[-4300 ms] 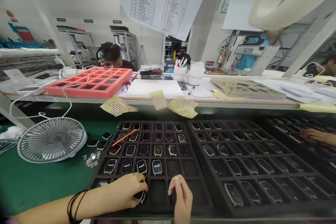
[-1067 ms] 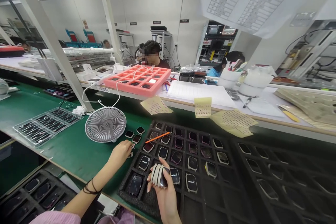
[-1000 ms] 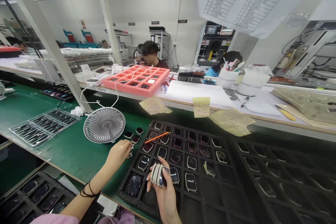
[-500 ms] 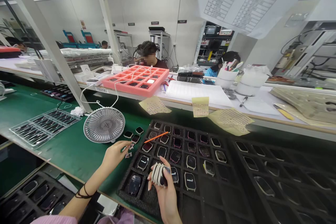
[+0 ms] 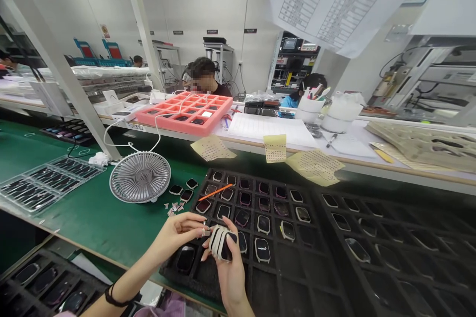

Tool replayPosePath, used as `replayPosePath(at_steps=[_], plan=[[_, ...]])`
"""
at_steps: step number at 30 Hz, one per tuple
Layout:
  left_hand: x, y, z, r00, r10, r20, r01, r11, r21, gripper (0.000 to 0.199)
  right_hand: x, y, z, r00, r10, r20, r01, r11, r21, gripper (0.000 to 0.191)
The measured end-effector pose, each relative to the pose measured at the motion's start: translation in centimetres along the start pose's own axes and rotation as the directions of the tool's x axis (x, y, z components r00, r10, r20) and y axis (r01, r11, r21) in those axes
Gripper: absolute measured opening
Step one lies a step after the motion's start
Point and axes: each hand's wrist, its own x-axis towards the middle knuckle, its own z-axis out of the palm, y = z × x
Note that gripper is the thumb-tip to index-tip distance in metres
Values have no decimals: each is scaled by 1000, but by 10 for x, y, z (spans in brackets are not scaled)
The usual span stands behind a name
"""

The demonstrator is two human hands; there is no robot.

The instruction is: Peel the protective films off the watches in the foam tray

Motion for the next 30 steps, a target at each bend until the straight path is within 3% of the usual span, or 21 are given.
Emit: replayPosePath(at_steps=[8,13,21,30], plan=[[2,-2,10,999,-36,36,36,999,-11,44,-3,2,-4,996,-86,-11,83,986,-147,52],[0,7,5,999,-11,-40,11,1000,-15,41,-6,6,-9,984,-163,70,177,943,-282,51],[-1,0,11,998,-53,45,55,997,-48,41,-4,8,-13,987,-157,37,161,939,-303,52],[1,-2,8,1000,-24,17,24,1000,-19,38,-9,6,-6,990,-138,-19,129,959,-251,56]])
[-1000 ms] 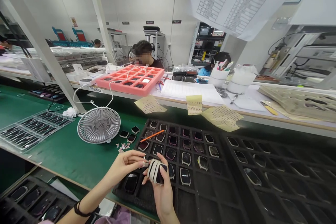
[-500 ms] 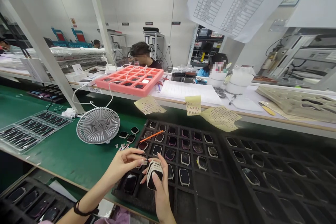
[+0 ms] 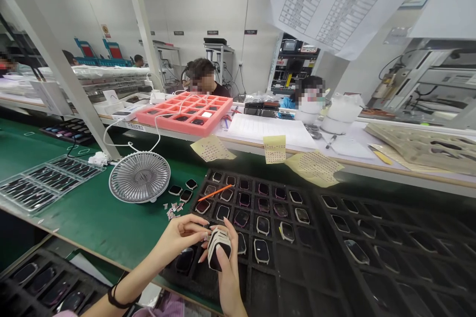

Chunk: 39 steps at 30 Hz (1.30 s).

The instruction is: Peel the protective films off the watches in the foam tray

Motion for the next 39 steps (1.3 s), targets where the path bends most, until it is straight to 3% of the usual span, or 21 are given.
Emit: replayPosePath(at_steps=[5,10,16,19,23,26,30,35,39], plan=[[-4,-4,6,999,38,-14,-38,999,35,33,-3,0,3,1000,-4,-5,4,1000,-12,55],[-14,-4,16,975,203,-92,-173,950,260,17,-11,-1,6,989,-119,-92,100,977,-188,53],[-11,-12,12,998,15,-58,-20,996,-85,30,-11,-4,5,998,-46,-33,46,999,-22,63],[-10,-14,10,998,-30,-49,22,988,-154,34,-10,-7,8,1000,2,1,-2,996,85,66],[-11,-15,11,998,-12,-63,0,982,-189,33,-11,-9,10,1000,1,26,-4,995,98,68],[-13,-20,17,997,-42,68,63,942,-329,38,-12,-11,10,996,66,54,-73,986,147,68],[-19,-28,27,946,-134,295,261,855,-448,51,-13,-11,6,994,112,18,-113,978,174,70],[-23,-29,28,944,-149,293,266,869,-417,52,-15,-8,0,992,124,-12,-120,978,171,72],[-21,-27,24,938,-135,320,252,898,-361,59,-16,-8,5,991,128,31,-131,977,170,72]])
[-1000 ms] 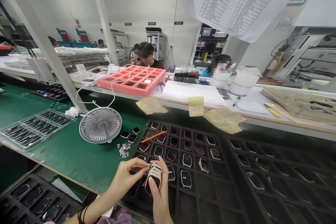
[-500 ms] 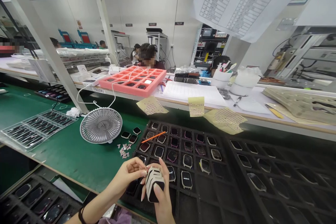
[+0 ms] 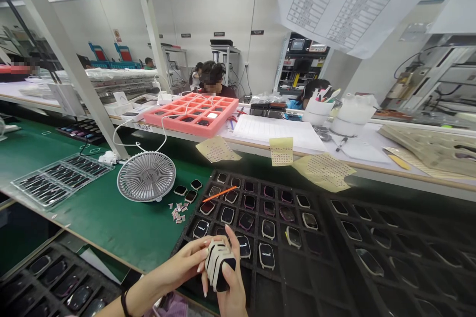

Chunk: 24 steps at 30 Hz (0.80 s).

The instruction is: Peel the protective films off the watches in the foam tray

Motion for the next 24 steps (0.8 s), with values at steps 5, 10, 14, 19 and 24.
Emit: replayPosePath(at_steps=[5,10,14,19,24], plan=[[0,23,-28,986,150,-79,-104,904,416,45,6,-1,10,996,43,83,-46,998,32,72],[-6,38,-97,800,589,-116,99,62,993,22,15,-8,3,999,-1,34,0,1000,29,66],[-7,27,-132,848,519,-103,309,-328,893,23,17,-13,-2,999,-22,25,22,1000,-15,63],[-3,19,-133,867,495,-64,301,-416,858,21,17,-15,0,1000,-6,30,6,1000,-13,60],[-4,23,-137,883,470,6,254,-487,836,20,21,-14,-3,999,48,5,-48,999,12,59]])
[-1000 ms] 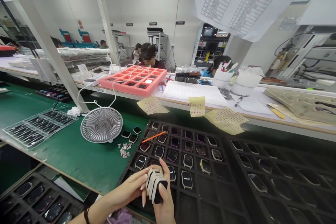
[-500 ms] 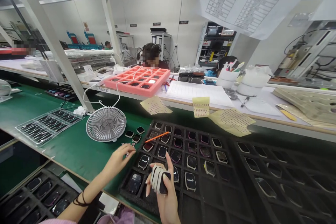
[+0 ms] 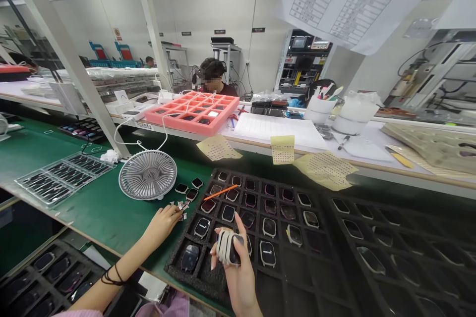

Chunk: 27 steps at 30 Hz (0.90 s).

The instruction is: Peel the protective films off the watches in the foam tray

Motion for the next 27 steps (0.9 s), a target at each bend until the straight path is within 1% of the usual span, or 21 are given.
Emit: replayPosePath(at_steps=[2,3,4,5,6,7,8,9,10,12,13,14,16,19,21,24,27], plan=[[2,-4,-7,1000,20,-17,-20,1000,11,21,2,-2,0,999,45,2,-45,999,24,60],[4,-4,-14,998,37,-49,-36,999,5,22,3,-4,1,997,77,11,-77,996,37,61],[6,-3,-23,993,62,-100,-64,998,-15,22,4,-7,2,993,111,27,-113,992,51,62],[9,2,-34,979,97,-182,-108,993,-53,22,5,-10,4,988,149,47,-152,986,66,64],[11,8,-47,949,148,-279,-186,976,-114,20,6,-13,6,980,189,68,-194,978,81,65],[14,17,-62,908,190,-375,-276,942,-193,17,7,-16,8,969,230,90,-238,967,95,67],[16,27,-76,863,229,-450,-376,886,-270,14,8,-19,11,956,270,111,-282,954,107,68],[17,38,-90,831,285,-478,-476,809,-345,11,8,-21,13,942,309,129,-324,939,115,68],[18,48,-103,806,351,-477,-558,720,-413,10,8,-23,14,928,344,145,-362,925,120,68],[19,66,-120,762,453,-462,-647,562,-515,11,8,-26,16,903,394,173,-417,900,124,67],[19,72,-124,741,493,-456,-670,504,-545,11,7,-26,16,892,412,187,-437,891,123,66],[19,76,-126,725,521,-451,-684,467,-561,11,6,-27,16,882,427,198,-454,883,121,65],[19,80,-124,707,548,-447,-698,439,-566,12,4,-27,17,866,449,219,-480,869,117,64],[20,80,-120,706,548,-449,-699,440,-563,13,1,-28,19,851,461,254,-500,857,121,63],[21,79,-121,705,555,-441,-695,420,-583,14,-1,-29,21,842,461,282,-507,854,117,62],[24,75,-126,710,599,-371,-649,352,-674,15,-2,-27,22,823,464,328,-517,851,95,54],[26,72,-128,722,636,-273,-547,283,-788,16,-3,-21,19,791,489,369,-546,835,65,38]])
